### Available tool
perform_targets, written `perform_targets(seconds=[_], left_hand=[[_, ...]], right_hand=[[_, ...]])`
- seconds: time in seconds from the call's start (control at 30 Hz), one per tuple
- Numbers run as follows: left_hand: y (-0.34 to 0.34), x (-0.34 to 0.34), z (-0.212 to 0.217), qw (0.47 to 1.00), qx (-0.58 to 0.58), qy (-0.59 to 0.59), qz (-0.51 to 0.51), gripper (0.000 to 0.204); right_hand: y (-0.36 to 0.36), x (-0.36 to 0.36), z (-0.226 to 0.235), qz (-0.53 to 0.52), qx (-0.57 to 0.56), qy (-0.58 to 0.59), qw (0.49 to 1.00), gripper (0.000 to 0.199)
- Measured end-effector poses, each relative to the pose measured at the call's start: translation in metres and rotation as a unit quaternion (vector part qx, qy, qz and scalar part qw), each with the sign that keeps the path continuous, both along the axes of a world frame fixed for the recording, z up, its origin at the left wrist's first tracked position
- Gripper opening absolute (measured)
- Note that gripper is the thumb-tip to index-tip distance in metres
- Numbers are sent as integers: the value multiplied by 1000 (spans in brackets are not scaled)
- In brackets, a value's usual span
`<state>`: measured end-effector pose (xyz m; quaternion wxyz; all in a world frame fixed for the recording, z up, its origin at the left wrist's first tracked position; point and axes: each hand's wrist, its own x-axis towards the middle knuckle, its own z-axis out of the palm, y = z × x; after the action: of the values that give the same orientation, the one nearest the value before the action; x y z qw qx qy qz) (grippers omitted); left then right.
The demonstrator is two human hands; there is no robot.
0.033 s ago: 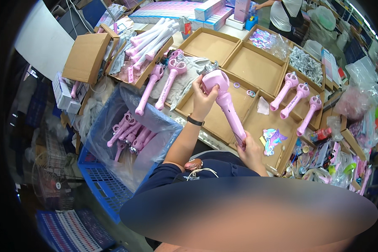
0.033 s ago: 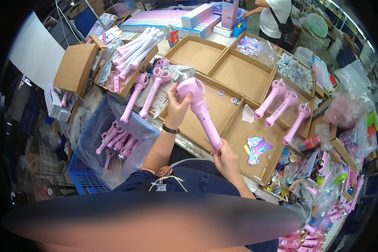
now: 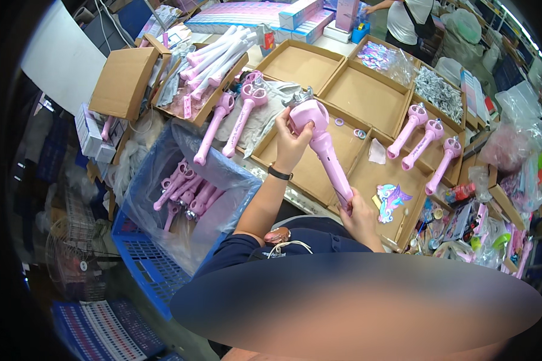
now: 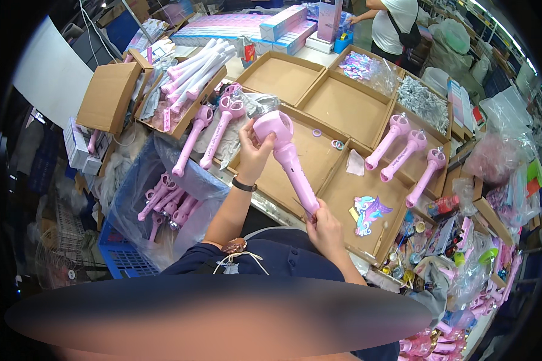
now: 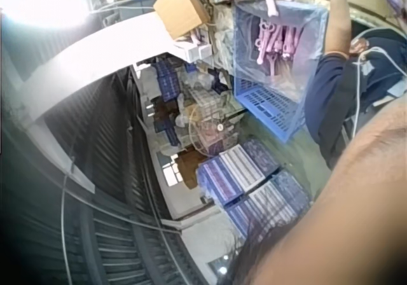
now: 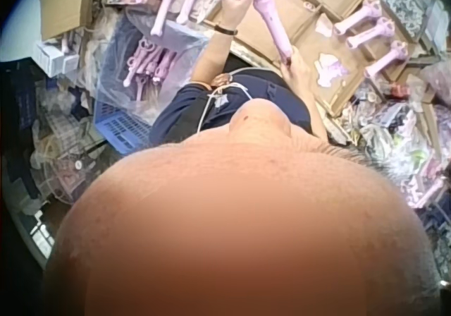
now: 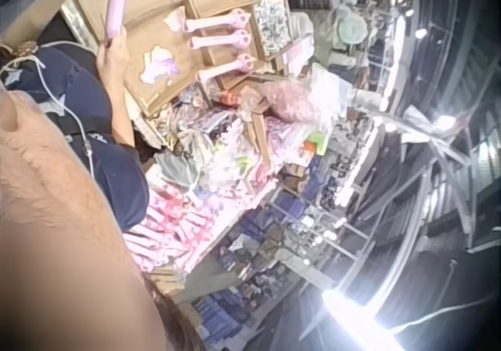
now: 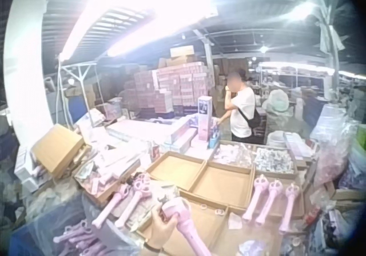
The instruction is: The person assembles pink toy wands by inserting a small metal gear into the wand head and attaching a holographic wing sticker. The person uses a screwdriver to secure the gear and then places the finished wands into a cardboard tray.
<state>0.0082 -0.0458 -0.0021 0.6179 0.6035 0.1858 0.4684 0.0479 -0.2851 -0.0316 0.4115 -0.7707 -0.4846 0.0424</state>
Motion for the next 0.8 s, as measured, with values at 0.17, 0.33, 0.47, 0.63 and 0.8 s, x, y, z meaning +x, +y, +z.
perform_targets(seconds=[0.17, 0.33, 0.47, 0.63, 0.8], left_hand=[[-4, -3, 6, 999, 19, -33, 1, 64], [-9, -8, 10, 991, 86, -105, 4, 74], [-18, -11, 15, 970, 12, -228, -82, 80], [-32, -14, 21, 929, -117, -204, -287, 78], [-37, -16, 33, 983, -38, -145, -110, 87]], right_hand=[[-1, 4, -1, 12, 20, -5, 1000, 26], [-8, 11, -8, 17, 26, 73, 997, 30], [-14, 11, -15, 115, 142, 317, 931, 33], [-6, 16, -18, 125, 69, 455, 879, 33], [5, 27, -3, 45, 169, 281, 943, 15]])
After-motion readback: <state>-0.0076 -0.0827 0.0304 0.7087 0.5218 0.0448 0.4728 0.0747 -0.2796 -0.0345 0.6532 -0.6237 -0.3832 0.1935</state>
